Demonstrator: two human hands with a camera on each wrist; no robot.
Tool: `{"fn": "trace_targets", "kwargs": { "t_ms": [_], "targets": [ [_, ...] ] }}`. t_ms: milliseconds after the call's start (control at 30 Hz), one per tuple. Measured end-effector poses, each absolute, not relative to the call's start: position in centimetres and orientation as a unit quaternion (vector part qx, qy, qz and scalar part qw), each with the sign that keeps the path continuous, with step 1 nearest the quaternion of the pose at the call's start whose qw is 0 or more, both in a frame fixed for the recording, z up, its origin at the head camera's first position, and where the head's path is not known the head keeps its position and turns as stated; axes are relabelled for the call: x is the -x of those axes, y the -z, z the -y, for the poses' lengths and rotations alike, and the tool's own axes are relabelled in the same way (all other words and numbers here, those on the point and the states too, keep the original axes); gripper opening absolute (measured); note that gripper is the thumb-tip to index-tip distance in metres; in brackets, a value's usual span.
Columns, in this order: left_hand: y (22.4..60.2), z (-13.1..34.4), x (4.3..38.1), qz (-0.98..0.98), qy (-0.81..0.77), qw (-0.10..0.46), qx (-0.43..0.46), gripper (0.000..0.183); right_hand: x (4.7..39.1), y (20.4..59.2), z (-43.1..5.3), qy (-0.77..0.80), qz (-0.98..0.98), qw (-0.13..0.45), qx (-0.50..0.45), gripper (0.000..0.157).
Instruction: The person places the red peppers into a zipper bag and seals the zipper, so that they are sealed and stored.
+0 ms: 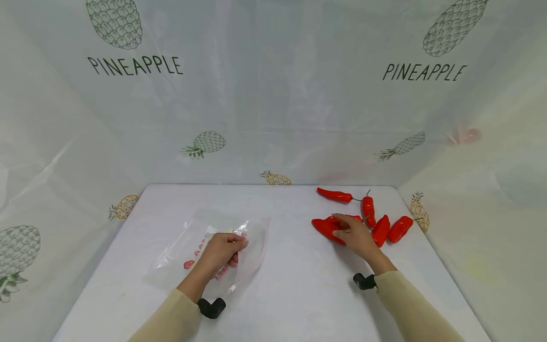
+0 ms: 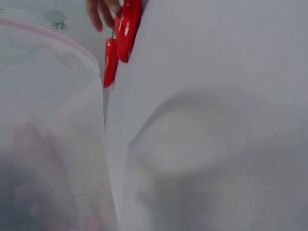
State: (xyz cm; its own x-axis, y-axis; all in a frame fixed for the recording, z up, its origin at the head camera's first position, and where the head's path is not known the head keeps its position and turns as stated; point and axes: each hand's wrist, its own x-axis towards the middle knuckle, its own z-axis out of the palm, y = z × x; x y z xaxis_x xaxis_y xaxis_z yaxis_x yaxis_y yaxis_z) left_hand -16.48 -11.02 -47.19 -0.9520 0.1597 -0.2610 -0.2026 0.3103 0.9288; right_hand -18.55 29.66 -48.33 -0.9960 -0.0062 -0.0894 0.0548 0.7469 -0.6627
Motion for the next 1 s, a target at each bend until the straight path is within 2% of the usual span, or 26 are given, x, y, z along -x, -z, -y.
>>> {"fn": "trace_targets", "kwargs": {
  "t_ms": [267, 600, 1000],
  "targets": [
    [47.0, 10.6, 16.3, -0.715, -0.677, 0.164, 0.048, 0.026, 19.0, 49.4, -28.9, 0.418, -0.904, 0.079, -0.038, 0.060],
    [46.8, 10.0, 15.9, -0.766, -0.623, 0.156, 0.018, 0.023, 19.7, 49.2, -27.1, 0.373, -0.918, 0.125, -0.058, 0.080],
    [46.9, 10.7, 16.3, -0.758, -0.636, 0.142, 0.028, 0.028, 19.0, 47.8, -25.1, 0.540, -0.825, 0.149, -0.077, 0.080]
  ]
}}
